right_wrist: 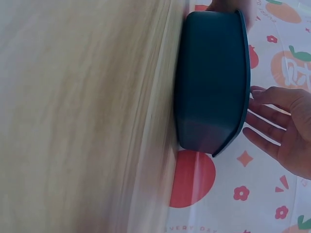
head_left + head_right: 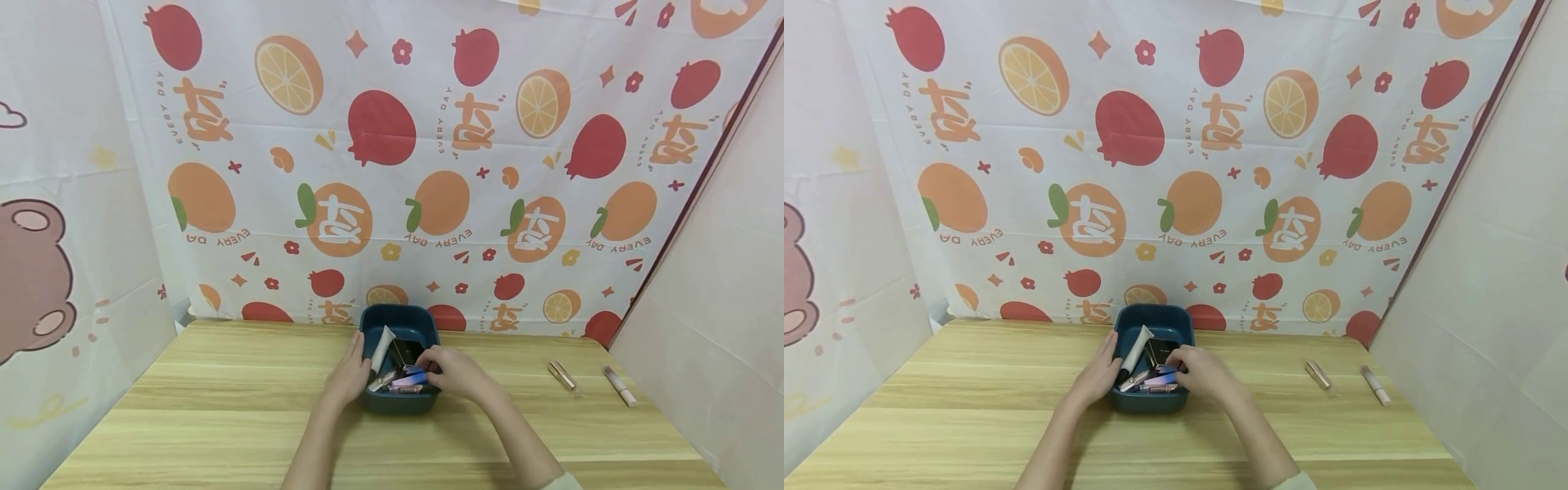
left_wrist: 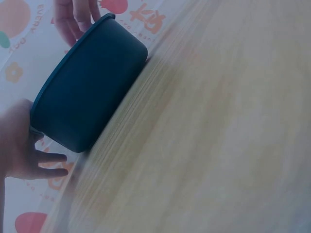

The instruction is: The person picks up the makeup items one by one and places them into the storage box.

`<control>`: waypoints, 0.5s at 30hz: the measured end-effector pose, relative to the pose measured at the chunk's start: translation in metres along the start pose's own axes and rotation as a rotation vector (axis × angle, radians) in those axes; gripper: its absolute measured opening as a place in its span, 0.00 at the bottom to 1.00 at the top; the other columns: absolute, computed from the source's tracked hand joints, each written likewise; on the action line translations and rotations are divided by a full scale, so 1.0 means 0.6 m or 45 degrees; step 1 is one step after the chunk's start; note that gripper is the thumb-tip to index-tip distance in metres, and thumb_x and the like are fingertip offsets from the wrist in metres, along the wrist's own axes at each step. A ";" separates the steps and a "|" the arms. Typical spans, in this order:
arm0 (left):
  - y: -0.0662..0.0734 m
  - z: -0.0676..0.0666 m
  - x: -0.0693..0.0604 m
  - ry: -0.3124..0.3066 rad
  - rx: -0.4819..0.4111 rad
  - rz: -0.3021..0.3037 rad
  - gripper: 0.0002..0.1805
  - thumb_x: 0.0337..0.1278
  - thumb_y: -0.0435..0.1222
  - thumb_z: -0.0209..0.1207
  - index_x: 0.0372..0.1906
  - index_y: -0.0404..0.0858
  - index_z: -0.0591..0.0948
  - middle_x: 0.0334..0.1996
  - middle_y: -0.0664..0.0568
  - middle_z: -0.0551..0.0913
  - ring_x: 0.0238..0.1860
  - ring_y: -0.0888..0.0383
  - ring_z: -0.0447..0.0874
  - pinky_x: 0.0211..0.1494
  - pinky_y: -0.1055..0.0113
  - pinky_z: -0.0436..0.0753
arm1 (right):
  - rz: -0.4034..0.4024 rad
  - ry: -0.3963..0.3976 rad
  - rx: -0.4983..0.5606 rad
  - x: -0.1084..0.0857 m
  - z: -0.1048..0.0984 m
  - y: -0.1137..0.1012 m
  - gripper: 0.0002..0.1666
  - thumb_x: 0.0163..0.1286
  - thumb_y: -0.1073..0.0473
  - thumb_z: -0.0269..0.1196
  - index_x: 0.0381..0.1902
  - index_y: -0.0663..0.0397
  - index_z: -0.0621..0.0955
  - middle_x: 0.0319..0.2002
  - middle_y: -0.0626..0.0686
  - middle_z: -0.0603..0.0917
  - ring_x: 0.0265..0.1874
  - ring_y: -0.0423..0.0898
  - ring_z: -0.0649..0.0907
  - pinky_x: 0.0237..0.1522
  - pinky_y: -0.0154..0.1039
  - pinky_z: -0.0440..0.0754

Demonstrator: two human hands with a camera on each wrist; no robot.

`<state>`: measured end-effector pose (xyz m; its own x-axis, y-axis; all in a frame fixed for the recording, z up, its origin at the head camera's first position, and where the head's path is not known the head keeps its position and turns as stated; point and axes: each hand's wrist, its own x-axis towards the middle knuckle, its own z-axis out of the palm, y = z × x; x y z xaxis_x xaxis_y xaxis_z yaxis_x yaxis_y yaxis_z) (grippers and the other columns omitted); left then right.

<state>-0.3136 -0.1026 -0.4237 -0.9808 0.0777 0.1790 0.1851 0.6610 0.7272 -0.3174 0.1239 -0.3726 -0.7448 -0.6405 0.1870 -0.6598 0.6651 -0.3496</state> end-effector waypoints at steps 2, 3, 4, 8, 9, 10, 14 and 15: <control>0.000 0.001 0.000 0.002 -0.003 -0.003 0.31 0.64 0.35 0.39 0.69 0.28 0.50 0.70 0.39 0.45 0.68 0.43 0.46 0.65 0.48 0.53 | -0.002 0.027 -0.009 -0.005 -0.001 0.003 0.10 0.60 0.66 0.62 0.41 0.57 0.81 0.35 0.47 0.79 0.33 0.40 0.77 0.38 0.36 0.78; -0.001 0.001 0.000 0.001 -0.004 -0.008 0.31 0.64 0.35 0.39 0.69 0.28 0.50 0.70 0.40 0.44 0.68 0.43 0.46 0.65 0.48 0.53 | 0.000 0.041 -0.015 -0.007 -0.002 0.004 0.10 0.60 0.66 0.62 0.41 0.57 0.81 0.35 0.47 0.79 0.34 0.41 0.78 0.38 0.36 0.78; -0.001 0.002 0.001 -0.002 -0.004 -0.013 0.31 0.64 0.36 0.39 0.69 0.28 0.49 0.70 0.40 0.44 0.68 0.43 0.45 0.66 0.49 0.53 | 0.008 0.054 -0.021 -0.008 -0.003 0.005 0.10 0.60 0.65 0.62 0.41 0.56 0.81 0.35 0.48 0.80 0.34 0.41 0.78 0.38 0.37 0.78; -0.002 0.003 0.001 -0.003 -0.003 -0.023 0.31 0.64 0.36 0.39 0.69 0.28 0.49 0.70 0.40 0.44 0.68 0.43 0.46 0.65 0.48 0.53 | 0.062 0.101 -0.008 -0.014 -0.007 0.009 0.09 0.60 0.65 0.62 0.41 0.55 0.81 0.35 0.48 0.80 0.34 0.42 0.78 0.38 0.39 0.78; -0.002 0.003 0.001 -0.003 -0.002 -0.022 0.31 0.64 0.36 0.39 0.70 0.28 0.49 0.70 0.40 0.44 0.68 0.43 0.46 0.65 0.48 0.53 | 0.079 0.110 -0.002 -0.016 -0.008 0.010 0.09 0.61 0.65 0.62 0.41 0.55 0.81 0.35 0.47 0.80 0.34 0.42 0.78 0.38 0.38 0.78; -0.001 0.002 0.001 -0.003 -0.003 -0.023 0.31 0.64 0.36 0.39 0.70 0.29 0.49 0.70 0.40 0.44 0.68 0.43 0.46 0.65 0.47 0.53 | 0.090 0.120 0.001 -0.017 -0.009 0.012 0.09 0.61 0.65 0.62 0.41 0.55 0.81 0.35 0.47 0.81 0.34 0.43 0.78 0.38 0.39 0.78; 0.001 0.001 0.001 -0.003 -0.009 -0.024 0.31 0.64 0.36 0.39 0.70 0.29 0.49 0.71 0.40 0.44 0.68 0.43 0.46 0.65 0.48 0.53 | 0.116 0.154 0.002 -0.023 -0.013 0.021 0.09 0.61 0.65 0.61 0.40 0.55 0.82 0.37 0.47 0.81 0.36 0.45 0.78 0.37 0.40 0.78; 0.001 0.001 0.002 -0.003 -0.010 -0.024 0.31 0.64 0.36 0.39 0.70 0.29 0.49 0.71 0.40 0.44 0.68 0.43 0.46 0.65 0.48 0.53 | 0.117 0.162 0.002 -0.025 -0.014 0.024 0.09 0.61 0.65 0.61 0.40 0.56 0.82 0.37 0.47 0.81 0.36 0.46 0.79 0.37 0.40 0.78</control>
<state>-0.3144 -0.1017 -0.4235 -0.9842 0.0671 0.1640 0.1673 0.6566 0.7354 -0.3162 0.1462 -0.3728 -0.8089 -0.5229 0.2689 -0.5880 0.7183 -0.3719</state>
